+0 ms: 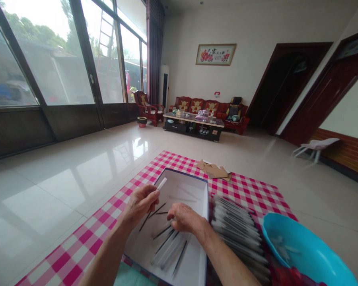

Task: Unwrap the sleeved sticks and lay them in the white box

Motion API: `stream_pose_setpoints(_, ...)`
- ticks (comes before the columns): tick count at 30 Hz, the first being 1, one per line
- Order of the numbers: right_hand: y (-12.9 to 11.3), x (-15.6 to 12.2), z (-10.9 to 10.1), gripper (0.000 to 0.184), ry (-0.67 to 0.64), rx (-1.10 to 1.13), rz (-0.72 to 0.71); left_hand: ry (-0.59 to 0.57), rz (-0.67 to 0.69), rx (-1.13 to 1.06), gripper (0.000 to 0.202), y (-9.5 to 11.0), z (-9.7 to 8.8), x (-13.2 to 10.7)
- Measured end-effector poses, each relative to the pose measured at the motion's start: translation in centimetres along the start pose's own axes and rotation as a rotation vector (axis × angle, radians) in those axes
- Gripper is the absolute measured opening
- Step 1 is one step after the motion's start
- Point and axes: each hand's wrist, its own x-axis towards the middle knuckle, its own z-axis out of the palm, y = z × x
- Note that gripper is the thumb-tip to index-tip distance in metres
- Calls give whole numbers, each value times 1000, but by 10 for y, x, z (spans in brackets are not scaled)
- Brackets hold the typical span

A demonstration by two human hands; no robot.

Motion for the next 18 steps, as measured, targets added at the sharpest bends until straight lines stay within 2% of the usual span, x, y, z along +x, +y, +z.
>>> stream_pose_setpoints(4,-4,-4,5,22,1,-30,-2,-4,8,7,26,1,0,-1)
stream_pose_setpoints(18,-22,-24,-1,29,12,-65,-32,25,-7,0,27,-3,-1,1)
